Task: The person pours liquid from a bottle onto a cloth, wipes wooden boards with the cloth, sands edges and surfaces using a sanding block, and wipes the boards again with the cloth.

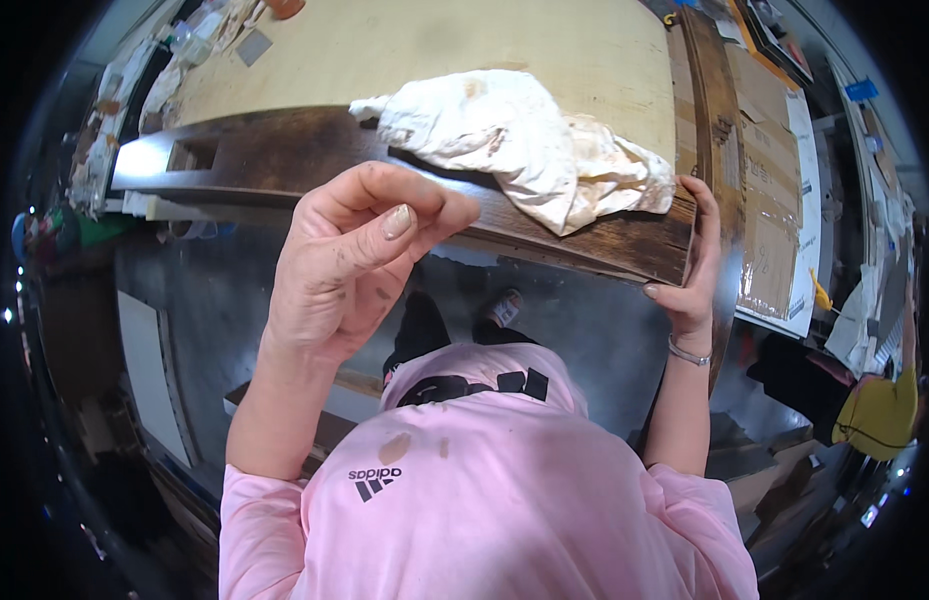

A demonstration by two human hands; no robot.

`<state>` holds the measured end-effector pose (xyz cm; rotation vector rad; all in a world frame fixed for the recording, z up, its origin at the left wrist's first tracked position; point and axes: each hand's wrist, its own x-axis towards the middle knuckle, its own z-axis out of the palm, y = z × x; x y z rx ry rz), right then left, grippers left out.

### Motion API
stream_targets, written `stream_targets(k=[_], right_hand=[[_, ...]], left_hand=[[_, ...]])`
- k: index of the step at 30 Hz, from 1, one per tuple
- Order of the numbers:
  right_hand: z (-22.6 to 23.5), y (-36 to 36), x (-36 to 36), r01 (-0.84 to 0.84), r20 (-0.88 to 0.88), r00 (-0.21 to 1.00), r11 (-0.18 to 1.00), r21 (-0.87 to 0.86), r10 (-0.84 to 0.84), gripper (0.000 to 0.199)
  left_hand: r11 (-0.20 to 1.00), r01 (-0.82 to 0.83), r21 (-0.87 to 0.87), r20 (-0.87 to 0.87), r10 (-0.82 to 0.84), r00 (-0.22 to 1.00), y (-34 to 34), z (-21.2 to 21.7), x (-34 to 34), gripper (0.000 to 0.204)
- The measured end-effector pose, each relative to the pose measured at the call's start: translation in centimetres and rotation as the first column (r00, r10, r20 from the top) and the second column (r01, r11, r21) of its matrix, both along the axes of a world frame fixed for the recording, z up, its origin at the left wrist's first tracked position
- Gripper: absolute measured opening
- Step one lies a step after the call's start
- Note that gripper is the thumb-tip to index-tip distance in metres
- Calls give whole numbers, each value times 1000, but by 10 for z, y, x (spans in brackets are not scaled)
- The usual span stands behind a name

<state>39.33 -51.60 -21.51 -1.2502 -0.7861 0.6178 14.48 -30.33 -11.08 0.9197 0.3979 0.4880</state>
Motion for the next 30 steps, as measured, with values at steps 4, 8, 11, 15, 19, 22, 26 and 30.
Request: stream_targets(k=[4,8,11,15,19,22,26,30], right_hand=[[0,1,-1,35,37,999,999,-18,-34,112],[6,10,-9,44,30,999,999,-26,-43,114],[8,5,-10,102,59,993,994,-38,-99,115],[3,3,-15,160,53,986,986,-53,-157,115],[1,4,-13,173,51,984,984,-51,-170,116],[4,3,-15,183,87,981,980,-81,-176,116],[3,6,-16,188,34,982,981,-37,-187,114],[2,3,-17,174,2,985,984,-23,-174,114]], left_hand=[[971,238,-27,-2,-238,971,3,14,-25,27],[686,105,720,186,-336,923,-23,56,-17,30],[505,53,861,180,-400,899,-36,70,-15,28],[430,24,903,160,-386,909,-38,71,-21,26],[383,19,924,128,-357,925,-33,73,-31,25],[364,33,931,98,-335,937,-31,78,-36,24],[320,51,946,50,-301,952,-26,79,-40,22],[263,129,956,-66,-236,970,-21,85,-48,22]])
